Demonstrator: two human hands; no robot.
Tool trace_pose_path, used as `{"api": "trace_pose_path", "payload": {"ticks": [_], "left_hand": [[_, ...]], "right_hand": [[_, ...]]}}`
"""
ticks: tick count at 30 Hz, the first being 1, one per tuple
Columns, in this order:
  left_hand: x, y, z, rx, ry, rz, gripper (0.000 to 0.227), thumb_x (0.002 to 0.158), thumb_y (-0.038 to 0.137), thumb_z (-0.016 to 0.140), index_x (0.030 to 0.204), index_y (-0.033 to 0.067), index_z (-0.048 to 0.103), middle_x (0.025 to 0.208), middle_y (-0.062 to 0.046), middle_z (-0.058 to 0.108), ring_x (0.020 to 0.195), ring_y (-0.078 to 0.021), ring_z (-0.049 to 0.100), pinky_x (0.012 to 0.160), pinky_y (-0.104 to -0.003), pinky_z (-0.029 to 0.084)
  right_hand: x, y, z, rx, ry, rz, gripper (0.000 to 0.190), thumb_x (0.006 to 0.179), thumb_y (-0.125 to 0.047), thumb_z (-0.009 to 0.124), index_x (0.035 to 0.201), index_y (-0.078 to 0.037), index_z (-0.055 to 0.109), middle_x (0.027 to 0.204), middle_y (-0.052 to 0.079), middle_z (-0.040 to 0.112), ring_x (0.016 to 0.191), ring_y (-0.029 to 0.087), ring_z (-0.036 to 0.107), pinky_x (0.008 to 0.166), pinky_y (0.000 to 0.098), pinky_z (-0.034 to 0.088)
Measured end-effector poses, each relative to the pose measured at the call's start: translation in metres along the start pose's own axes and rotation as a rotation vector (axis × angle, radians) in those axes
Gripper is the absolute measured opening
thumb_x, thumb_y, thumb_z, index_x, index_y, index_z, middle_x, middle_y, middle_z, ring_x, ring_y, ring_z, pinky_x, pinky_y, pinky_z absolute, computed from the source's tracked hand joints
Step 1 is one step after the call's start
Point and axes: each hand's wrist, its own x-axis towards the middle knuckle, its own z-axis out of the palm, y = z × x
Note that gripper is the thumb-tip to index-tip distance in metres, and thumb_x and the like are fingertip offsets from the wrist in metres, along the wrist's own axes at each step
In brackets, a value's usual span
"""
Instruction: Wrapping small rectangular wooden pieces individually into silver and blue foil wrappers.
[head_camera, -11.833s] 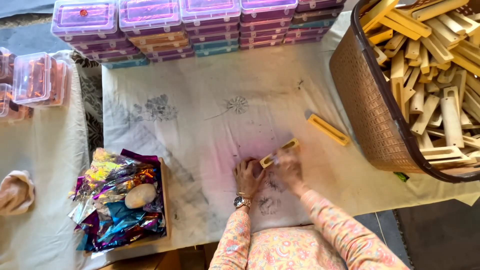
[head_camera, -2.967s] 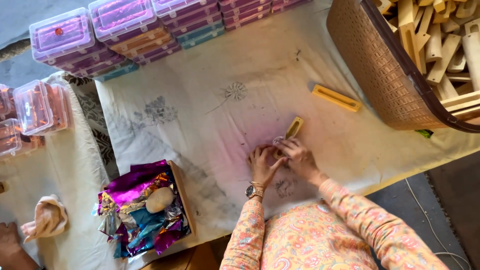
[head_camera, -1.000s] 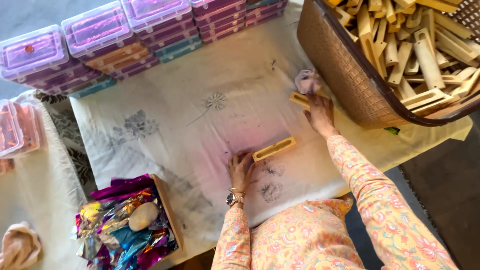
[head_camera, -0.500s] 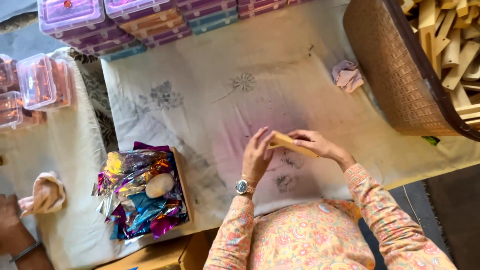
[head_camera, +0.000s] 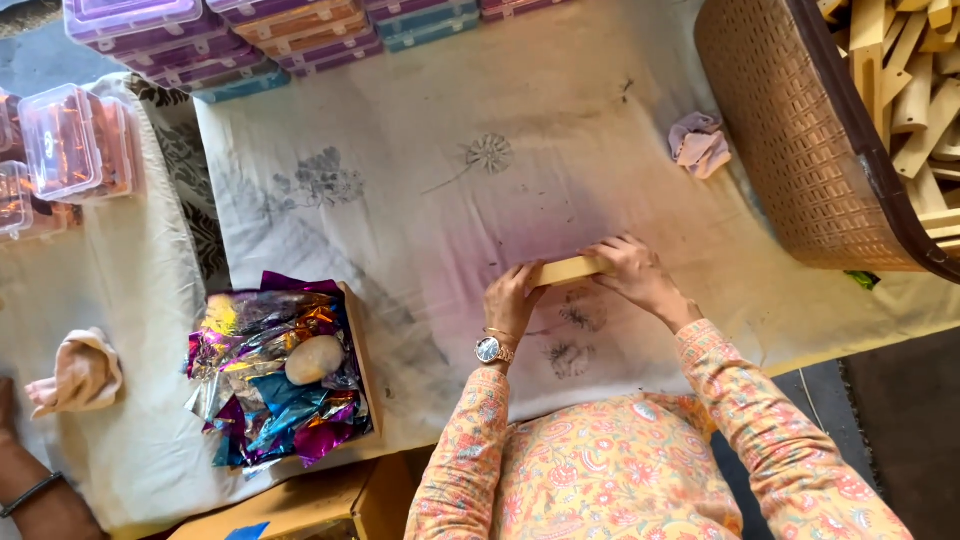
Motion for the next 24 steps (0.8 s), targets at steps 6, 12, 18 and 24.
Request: {"api": "trace_pose_path", "payload": {"ticks": [6, 12, 18, 24], "left_hand": [[0.000, 0.000, 0.002, -0.033, -0.049, -0.013, 0.044, 0.079, 0.014, 0.080, 0.122, 0.0175, 0.070, 0.112, -0.003, 0.071, 0.095, -0.0281, 0.071, 0.078, -0.039, 0.057], [-0.003, -0.010, 0.006, -0.071, -0.121, -0.061, 0.044, 0.081, 0.012, 0.078, 0.124, 0.0177, 0.069, 0.112, -0.004, 0.070, 0.095, -0.0291, 0.071, 0.078, -0.040, 0.057], [-0.012, -0.031, 0.023, -0.042, -0.071, 0.063, 0.037, 0.089, 0.012, 0.071, 0.126, 0.0138, 0.066, 0.114, -0.010, 0.070, 0.098, -0.0327, 0.070, 0.079, -0.042, 0.057], [-0.012, -0.022, 0.010, 0.016, -0.029, 0.005, 0.033, 0.090, 0.013, 0.069, 0.123, 0.0138, 0.066, 0.113, -0.009, 0.071, 0.097, -0.0315, 0.071, 0.080, -0.041, 0.058]], "right_hand": [[-0.004, 0.008, 0.005, 0.068, -0.035, 0.026, 0.048, 0.070, -0.013, 0.082, 0.116, -0.009, 0.071, 0.113, 0.009, 0.072, 0.107, 0.032, 0.065, 0.093, 0.0427, 0.053], [-0.003, 0.015, 0.011, 0.052, -0.059, 0.034, 0.046, 0.072, -0.017, 0.083, 0.115, -0.010, 0.071, 0.112, 0.008, 0.072, 0.105, 0.031, 0.067, 0.091, 0.0429, 0.054], [-0.005, 0.036, 0.028, -0.123, -0.118, 0.033, 0.047, 0.072, -0.021, 0.083, 0.117, -0.013, 0.072, 0.112, 0.008, 0.071, 0.106, 0.031, 0.067, 0.091, 0.0433, 0.055], [-0.005, 0.026, 0.019, -0.270, -0.133, 0.049, 0.045, 0.079, -0.025, 0.079, 0.123, -0.016, 0.071, 0.114, 0.006, 0.070, 0.108, 0.029, 0.068, 0.089, 0.0416, 0.057]]}}
